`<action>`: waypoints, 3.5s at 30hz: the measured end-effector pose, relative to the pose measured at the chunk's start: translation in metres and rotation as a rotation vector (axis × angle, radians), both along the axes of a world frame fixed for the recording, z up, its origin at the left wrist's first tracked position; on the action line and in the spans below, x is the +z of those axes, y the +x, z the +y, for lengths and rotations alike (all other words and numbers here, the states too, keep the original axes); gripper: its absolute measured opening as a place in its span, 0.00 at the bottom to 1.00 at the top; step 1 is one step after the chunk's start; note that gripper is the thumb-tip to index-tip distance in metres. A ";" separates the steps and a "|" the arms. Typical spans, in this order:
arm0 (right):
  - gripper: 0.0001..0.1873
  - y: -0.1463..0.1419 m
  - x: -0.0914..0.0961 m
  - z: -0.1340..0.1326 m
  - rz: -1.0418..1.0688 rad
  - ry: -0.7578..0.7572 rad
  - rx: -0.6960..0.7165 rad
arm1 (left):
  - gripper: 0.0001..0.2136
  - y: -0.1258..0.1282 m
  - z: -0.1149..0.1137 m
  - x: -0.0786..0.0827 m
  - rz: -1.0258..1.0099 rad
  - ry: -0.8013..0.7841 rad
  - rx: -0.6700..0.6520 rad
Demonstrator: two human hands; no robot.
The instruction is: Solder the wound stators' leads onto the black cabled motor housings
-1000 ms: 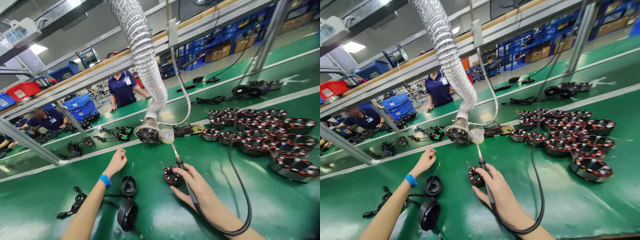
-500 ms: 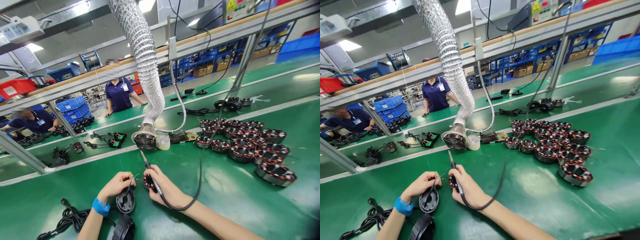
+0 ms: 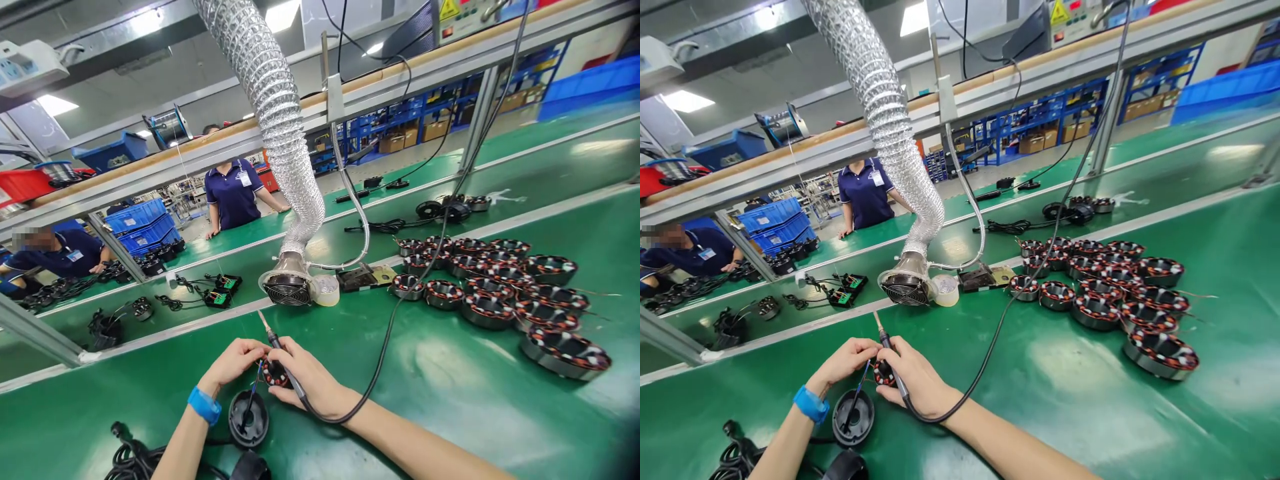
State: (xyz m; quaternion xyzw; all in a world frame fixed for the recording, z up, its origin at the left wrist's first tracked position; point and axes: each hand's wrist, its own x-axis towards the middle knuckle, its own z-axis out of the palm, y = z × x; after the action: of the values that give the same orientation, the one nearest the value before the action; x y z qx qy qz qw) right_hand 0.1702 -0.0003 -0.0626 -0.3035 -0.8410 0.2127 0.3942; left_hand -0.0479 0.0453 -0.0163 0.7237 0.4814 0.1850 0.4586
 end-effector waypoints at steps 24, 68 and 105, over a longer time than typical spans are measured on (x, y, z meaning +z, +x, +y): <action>0.24 0.004 0.003 0.009 0.117 -0.069 0.158 | 0.22 0.000 -0.012 0.003 -0.197 -0.128 0.133; 0.16 -0.006 -0.016 0.014 0.202 -0.065 0.043 | 0.21 -0.009 -0.030 0.013 -0.087 -0.325 0.111; 0.17 -0.004 -0.019 0.023 0.238 -0.079 -0.005 | 0.21 -0.016 -0.046 0.041 -0.066 -0.139 0.170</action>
State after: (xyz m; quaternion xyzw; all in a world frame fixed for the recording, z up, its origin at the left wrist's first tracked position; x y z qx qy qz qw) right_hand 0.1659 0.0228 -0.0816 -0.2936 -0.7784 0.2793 0.4794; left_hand -0.0643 -0.0010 0.0247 0.6403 0.5375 0.2133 0.5056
